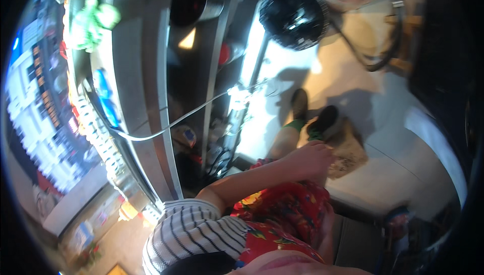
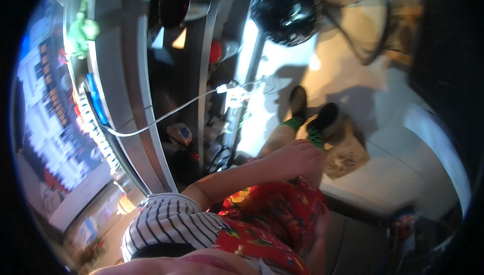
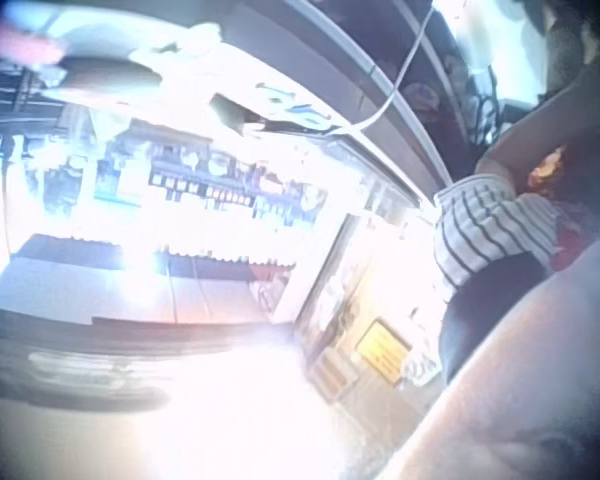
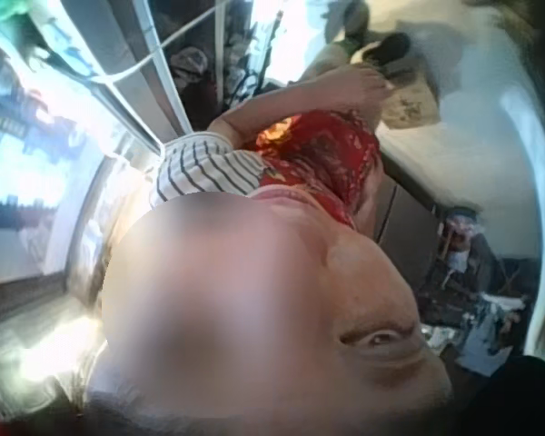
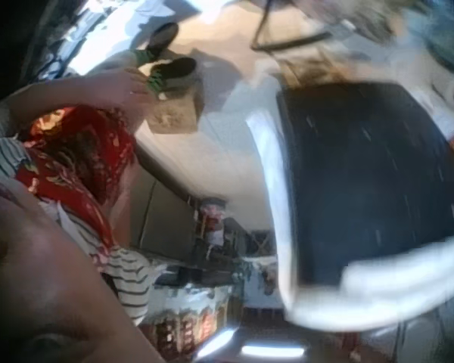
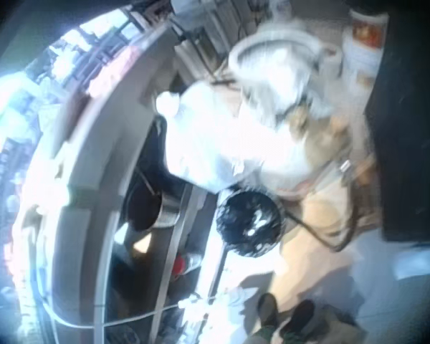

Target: The person retrieves a fried chicken piece from a large pot of red sauce, places it on a tray, and layers shredded vegetables, sauces, and fried noodles on top. The person then folds the paper into a wrap, cuts it in half with a cleaver, and places the halves into a plastic bag for serving.

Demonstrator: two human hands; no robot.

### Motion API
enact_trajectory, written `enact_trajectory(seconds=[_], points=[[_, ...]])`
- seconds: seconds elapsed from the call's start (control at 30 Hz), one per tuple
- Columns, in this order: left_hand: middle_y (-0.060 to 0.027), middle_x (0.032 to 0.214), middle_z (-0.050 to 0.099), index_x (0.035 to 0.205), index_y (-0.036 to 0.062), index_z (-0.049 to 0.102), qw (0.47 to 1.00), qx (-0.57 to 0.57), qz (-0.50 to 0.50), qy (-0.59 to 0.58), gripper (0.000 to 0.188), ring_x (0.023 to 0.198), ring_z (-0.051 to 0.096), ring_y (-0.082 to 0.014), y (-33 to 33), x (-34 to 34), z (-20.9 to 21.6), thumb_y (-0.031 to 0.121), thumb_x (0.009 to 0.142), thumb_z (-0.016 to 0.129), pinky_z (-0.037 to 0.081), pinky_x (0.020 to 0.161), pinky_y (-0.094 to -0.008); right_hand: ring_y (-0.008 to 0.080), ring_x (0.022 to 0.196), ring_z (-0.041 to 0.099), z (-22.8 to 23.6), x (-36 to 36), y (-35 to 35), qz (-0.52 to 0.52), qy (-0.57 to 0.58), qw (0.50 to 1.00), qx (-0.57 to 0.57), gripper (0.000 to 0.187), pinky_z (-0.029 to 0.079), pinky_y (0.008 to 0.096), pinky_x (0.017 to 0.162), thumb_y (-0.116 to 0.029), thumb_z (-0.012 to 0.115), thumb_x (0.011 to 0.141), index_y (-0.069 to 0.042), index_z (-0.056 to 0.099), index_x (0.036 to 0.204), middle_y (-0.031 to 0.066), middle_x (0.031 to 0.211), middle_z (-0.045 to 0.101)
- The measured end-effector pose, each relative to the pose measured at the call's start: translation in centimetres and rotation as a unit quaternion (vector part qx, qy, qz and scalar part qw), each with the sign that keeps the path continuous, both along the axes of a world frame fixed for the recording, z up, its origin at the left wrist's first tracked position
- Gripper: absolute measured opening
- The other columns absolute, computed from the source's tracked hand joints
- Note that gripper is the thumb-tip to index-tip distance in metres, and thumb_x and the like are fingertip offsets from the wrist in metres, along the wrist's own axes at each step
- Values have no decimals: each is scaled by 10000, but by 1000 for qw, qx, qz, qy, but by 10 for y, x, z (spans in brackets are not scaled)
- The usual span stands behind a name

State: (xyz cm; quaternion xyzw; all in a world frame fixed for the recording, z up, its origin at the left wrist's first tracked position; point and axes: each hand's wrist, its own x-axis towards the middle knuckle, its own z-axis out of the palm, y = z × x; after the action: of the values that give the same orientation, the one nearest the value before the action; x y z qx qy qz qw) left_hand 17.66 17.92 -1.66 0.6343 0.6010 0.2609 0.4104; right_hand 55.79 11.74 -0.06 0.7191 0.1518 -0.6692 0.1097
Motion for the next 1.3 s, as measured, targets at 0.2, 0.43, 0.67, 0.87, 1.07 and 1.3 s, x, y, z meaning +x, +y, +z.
enact_trajectory(seconds=[0.2, 0.43, 0.67, 0.87, 1.07, 1.3], points=[[-161, 1123, 649, 1128, 20, 624, 996, -7, -47, 79, 323, 1069, 612, -326, 33, -21, 126, 104, 819, 579, 459, 981, -434, 211, 877, 684, 2, -3, 56, 230, -42, 952, 197, 265, 539, 347, 796, -205, 550, 974, -13, 671, 1111, 132, 1002, 713], [-170, 1083, 658, 1190, 14, 619, 987, 42, -13, 154, 331, 1031, 615, -357, 78, -34, 258, 82, 866, 615, 459, 941, -425, 317, 878, 685, 86, -70, 191, 355, 16, 844, 401, 233, 536, 400, 780, -149, 593, 906, -32, 645, 1100, 166, 926, 699], [-175, 1014, 666, 1106, 11, 658, 986, 58, -46, 151, 255, 974, 621, -369, 144, -32, 334, 41, 853, 640, 479, 896, -430, 331, 909, 660, 247, -110, 406, 121, -1, 664, 738, 166, 517, 398, 798, -179, 616, 950, -67, 690, 1048, 141, 985, 697], [-189, 1074, 654, 1123, 6, 647, 979, 128, -37, 152, 251, 991, 618, -379, 275, 24, 361, 56, 877, 635, 488, 889, -438, 304, 914, 641, 302, -79, 593, 416, -7, 491, 765, 151, 518, 406, 816, -113, 654, 844, -61, 705, 977, 108, 964, 680], [-169, 1110, 638, 1152, 1, 624, 969, 175, -83, 155, 300, 1038, 608, -356, 395, 94, 353, 58, 859, 650, 479, 930, -431, 303, 905, 632, 277, -51, 646, 539, 110, 481, 683, 150, 509, 406, 832, -130, 630, 845, -54, 699, 954, 90, 918, 665], [-150, 1247, 554, 1249, 38, 596, 955, 160, -31, 246, 409, 1141, 552, -338, 434, 118, 335, 90, 846, 647, 447, 946, -442, 361, 876, 609, 294, -77, 677, 487, 169, 567, 643, 114, 479, 448, 771, -132, 575, 934, -23, 607, 942, 149, 896, 646]])
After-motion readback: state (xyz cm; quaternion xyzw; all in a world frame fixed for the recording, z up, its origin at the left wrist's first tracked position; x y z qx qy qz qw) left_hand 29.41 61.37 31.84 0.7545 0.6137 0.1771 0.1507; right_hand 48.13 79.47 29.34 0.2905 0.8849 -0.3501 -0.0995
